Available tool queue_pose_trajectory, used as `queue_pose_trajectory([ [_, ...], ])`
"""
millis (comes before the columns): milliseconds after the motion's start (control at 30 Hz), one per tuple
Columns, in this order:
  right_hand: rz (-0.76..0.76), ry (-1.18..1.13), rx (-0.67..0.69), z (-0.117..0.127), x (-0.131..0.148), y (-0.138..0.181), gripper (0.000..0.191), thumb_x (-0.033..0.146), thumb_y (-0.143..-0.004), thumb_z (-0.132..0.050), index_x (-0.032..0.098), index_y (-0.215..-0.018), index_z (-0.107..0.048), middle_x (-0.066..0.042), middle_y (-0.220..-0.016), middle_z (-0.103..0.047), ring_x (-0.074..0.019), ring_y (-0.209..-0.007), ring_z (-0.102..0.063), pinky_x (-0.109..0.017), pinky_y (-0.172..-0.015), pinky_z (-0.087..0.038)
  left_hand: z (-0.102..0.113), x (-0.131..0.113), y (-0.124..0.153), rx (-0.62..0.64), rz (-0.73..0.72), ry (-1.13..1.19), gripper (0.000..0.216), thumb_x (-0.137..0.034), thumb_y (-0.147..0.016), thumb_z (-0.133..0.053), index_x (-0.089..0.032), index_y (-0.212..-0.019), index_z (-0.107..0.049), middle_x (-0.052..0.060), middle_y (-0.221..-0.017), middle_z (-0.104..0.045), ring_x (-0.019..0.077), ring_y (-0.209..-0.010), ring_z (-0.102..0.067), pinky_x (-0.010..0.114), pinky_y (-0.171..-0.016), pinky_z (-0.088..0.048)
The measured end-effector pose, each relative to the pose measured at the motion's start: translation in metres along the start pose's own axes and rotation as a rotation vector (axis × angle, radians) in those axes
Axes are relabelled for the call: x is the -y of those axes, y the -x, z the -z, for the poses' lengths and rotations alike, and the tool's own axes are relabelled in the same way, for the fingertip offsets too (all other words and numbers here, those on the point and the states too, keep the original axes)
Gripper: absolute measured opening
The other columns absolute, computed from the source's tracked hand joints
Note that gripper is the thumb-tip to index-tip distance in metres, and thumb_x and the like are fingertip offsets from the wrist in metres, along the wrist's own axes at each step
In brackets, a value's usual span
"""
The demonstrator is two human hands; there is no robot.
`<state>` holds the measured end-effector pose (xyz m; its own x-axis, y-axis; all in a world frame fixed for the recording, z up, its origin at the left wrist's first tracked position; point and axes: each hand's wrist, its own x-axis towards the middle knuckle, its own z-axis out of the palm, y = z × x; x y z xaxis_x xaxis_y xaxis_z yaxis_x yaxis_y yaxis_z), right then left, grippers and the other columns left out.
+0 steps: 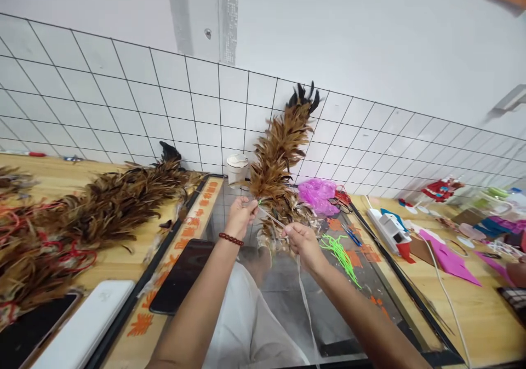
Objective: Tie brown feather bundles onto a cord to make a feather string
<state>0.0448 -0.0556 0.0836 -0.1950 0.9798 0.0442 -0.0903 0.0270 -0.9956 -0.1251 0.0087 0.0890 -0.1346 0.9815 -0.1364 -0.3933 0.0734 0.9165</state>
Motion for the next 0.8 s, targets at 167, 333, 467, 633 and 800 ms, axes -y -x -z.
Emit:
queue_pose_trajectory([
  [167,0.061,0.124,-0.055,0.002,0.027,-0.008,0.036,0.05,-0.074,-0.062,0.016,-0.067,-0.059,0.009,-0.041,-0.027,-0.0037,-0.039,-0.017,-0.02,-0.039,-0.01,-0.003,0.01,0.002,0.015,-0.213,-0.223,0.021,-0.026,-0.07,-0.063,-0.02,-0.074,-0.043,-0.005,-0.049,-0.045,0.0071,-0.041,-0.035,0.019,-0.045,-0.021],
  [333,0.074,0.141,0.059,-0.013,0.08,-0.032,0.03,0.044,-0.073,-0.062,0.015,-0.07,-0.061,0.009,-0.043,-0.032,-0.0031,-0.038,-0.019,-0.019,-0.039,-0.012,-0.012,0.005,0.03,0.051,-0.52,-0.652,0.014,-0.022,-0.072,-0.062,-0.021,-0.083,-0.052,-0.002,-0.058,-0.045,0.0134,-0.051,-0.039,0.024,-0.053,-0.022],
  [467,0.049,0.213,0.226,-0.029,0.109,-0.04,0.026,0.039,-0.073,-0.061,0.014,-0.066,-0.061,0.005,-0.047,-0.045,-0.0039,-0.041,-0.033,-0.017,-0.042,-0.024,-0.019,0.003,0.044,0.09,-0.494,-0.813,0.014,-0.032,-0.079,-0.057,-0.021,-0.086,-0.053,0.0,-0.057,-0.043,0.0191,-0.056,-0.044,0.027,-0.057,-0.021],
  [633,0.13,0.619,0.29,0.006,0.15,-0.036,0.024,0.036,-0.077,-0.059,0.014,-0.073,-0.068,0.001,-0.06,-0.058,-0.0064,-0.051,-0.045,-0.019,-0.049,-0.033,-0.006,-0.004,0.038,0.091,-0.552,-1.193,0.016,-0.033,-0.085,-0.044,-0.022,-0.084,-0.056,0.002,-0.056,-0.044,0.0208,-0.057,-0.045,0.028,-0.059,-0.02],
  [800,0.105,1.113,-0.057,0.126,0.174,-0.037,0.027,0.04,-0.067,-0.068,0.014,-0.064,-0.071,-0.001,-0.057,-0.06,-0.0105,-0.057,-0.051,-0.022,-0.054,-0.037,0.026,-0.033,0.025,0.288,-0.632,-1.27,0.018,-0.03,-0.083,-0.046,-0.022,-0.069,-0.052,0.001,-0.055,-0.043,0.0163,-0.053,-0.037,0.027,-0.057,-0.016],
])
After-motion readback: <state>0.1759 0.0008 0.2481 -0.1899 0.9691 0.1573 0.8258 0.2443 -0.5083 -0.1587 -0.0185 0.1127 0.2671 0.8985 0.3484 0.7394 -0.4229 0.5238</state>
